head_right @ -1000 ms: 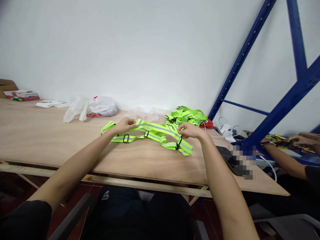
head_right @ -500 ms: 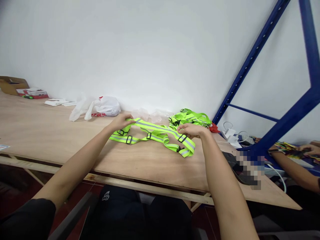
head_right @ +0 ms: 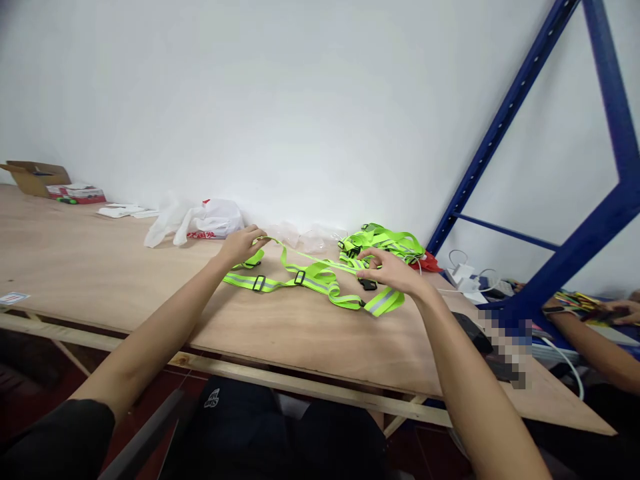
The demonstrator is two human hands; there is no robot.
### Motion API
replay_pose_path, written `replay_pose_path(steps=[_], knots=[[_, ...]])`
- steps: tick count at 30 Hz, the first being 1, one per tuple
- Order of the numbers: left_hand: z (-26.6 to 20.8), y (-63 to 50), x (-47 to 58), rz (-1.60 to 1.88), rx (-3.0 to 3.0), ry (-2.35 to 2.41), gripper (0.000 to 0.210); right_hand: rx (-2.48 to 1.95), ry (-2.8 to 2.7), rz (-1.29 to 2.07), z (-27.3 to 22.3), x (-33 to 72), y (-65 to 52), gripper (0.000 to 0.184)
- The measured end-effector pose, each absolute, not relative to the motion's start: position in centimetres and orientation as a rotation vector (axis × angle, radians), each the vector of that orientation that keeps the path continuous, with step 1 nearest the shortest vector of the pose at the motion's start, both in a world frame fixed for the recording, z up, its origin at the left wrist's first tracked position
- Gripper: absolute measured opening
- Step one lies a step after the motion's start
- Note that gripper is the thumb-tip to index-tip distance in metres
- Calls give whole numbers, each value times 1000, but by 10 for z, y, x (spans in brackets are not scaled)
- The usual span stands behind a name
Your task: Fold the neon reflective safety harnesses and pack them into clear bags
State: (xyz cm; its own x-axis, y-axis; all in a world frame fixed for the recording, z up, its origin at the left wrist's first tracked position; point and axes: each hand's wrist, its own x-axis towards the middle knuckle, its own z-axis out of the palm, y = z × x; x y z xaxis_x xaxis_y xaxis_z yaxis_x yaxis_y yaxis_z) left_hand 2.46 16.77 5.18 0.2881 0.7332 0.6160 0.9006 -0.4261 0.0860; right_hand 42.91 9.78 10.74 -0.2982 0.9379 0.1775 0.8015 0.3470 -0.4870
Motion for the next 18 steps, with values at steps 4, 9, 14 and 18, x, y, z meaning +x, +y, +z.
replay_pose_path(steps=[4,9,14,18], knots=[[56,166,23,-954,-2150,-1544,34,-1449,-2359,-143,114,428,70,55],[67,161,18,-1172,-2032,-1519,26,-1317,-2132,-179,114,453,86,39],[79,160,-5,-1374,-1936,-1538,22,-1371,-1767,-144,108,477,117,41],[89,162,-16,-1550,-1855,-1583,14,-1396,-1651,-60,114,477,121,39]])
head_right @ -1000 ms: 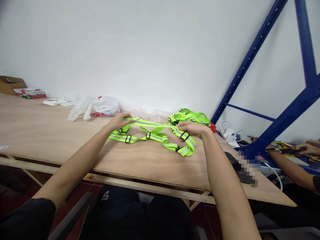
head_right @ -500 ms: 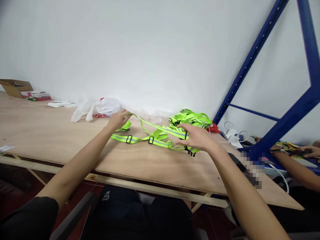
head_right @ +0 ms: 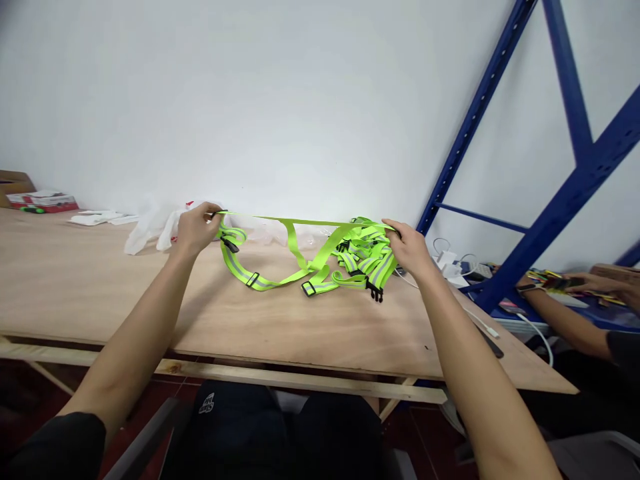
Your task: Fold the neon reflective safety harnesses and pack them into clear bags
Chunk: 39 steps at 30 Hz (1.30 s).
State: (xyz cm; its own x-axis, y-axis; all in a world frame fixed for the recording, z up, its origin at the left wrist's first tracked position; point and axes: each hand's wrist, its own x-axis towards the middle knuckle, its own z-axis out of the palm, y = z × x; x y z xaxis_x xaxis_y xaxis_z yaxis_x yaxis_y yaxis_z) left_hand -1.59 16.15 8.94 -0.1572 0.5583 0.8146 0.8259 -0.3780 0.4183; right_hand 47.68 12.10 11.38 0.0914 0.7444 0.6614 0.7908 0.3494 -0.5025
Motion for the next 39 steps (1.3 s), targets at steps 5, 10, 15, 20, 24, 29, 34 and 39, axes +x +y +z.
replay_pose_path(steps=[5,10,15,20,24,29,34,39], knots=[[113,152,-6,-1875,-1813,-1434,17,-1160,-1396,381,140,460,108,27],[158,125,-1,-2329,-1796,-1131,18,-879,-1366,359,179,448,84,22],[206,104,-16,-2362,-1775,-781,16,-843,-1387,256,211,455,69,22],[224,103,-30,-2005,-1931,-1371,13,-1073,-1537,250,206,474,87,35],[197,130,-35,-1205,-2324,-1994,20,-1577,-1688,333,164,480,115,40],[122,178,-33,-590,-2592,-2355,26,-1884,-2012,300,91,473,154,45],[62,202,-18,-869,-2527,-2310,36,-1905,-2035,86,44,458,179,31],[35,209,0,-968,-2369,-2320,53,-1915,-2064,-91,31,435,190,33]])
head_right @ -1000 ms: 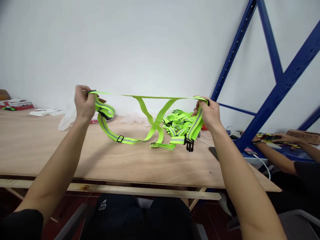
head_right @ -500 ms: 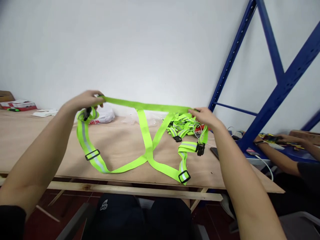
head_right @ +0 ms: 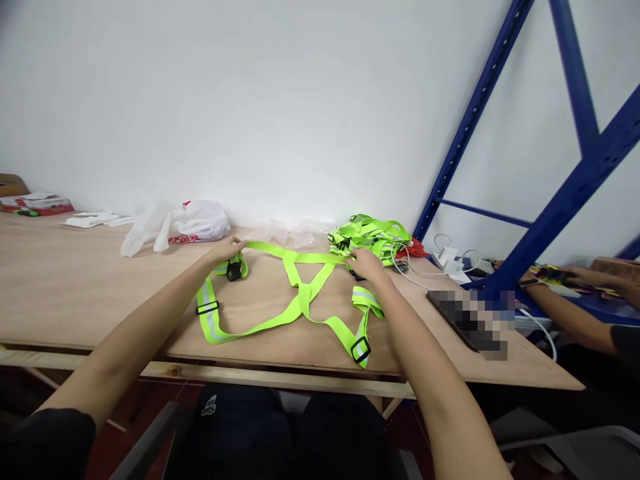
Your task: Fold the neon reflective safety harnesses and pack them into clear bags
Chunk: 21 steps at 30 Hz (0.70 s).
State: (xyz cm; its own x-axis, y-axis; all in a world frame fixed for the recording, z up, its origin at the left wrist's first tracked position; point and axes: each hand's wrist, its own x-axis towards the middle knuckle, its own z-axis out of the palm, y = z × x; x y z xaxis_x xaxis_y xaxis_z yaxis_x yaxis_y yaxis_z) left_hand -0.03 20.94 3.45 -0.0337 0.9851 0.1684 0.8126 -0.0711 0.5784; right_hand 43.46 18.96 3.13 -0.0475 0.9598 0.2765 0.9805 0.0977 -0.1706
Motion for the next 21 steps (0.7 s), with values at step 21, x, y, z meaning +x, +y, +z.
replay_pose_path(steps=[21], knots=[[26,181,-16,413,2422,1807,61,-1513,-2098,55,4,386,168,26]])
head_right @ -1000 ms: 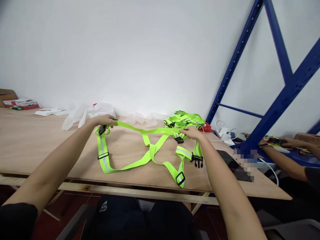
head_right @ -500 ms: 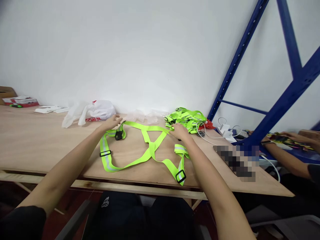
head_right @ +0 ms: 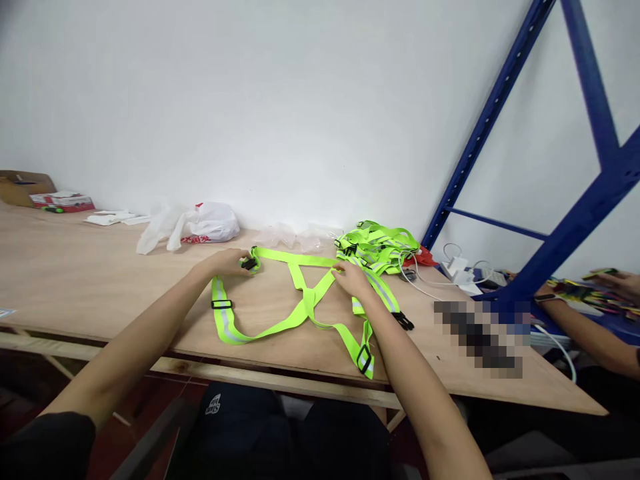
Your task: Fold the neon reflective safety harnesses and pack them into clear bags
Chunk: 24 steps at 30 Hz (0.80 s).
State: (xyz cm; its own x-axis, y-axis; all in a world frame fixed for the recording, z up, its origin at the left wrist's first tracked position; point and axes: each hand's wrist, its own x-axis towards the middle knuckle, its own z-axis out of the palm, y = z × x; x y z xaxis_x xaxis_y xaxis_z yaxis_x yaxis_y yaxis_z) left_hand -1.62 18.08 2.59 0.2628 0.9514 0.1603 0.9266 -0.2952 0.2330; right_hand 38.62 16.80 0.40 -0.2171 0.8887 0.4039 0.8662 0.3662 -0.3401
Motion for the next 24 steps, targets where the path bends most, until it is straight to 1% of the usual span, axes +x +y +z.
replay_pose_path(steps=[5,7,15,18,20,24], knots=[[17,185,-17,681,2284,1728,35,-1499,-2038,191,-1,392,172,24],[18,184,-16,742,2273,1693,30,-1490,-2010,235,-2,396,173,24],[22,183,-19,1107,2134,1652,50,-1530,-1769,379,-17,436,183,31],[26,177,-18,1220,2055,1614,47,-1535,-1712,413,-22,444,185,34],[29,172,-14,1263,1905,1525,42,-1531,-1699,433,-24,445,186,33],[33,167,-5,1208,1676,1394,39,-1519,-1699,461,-24,443,187,31]])
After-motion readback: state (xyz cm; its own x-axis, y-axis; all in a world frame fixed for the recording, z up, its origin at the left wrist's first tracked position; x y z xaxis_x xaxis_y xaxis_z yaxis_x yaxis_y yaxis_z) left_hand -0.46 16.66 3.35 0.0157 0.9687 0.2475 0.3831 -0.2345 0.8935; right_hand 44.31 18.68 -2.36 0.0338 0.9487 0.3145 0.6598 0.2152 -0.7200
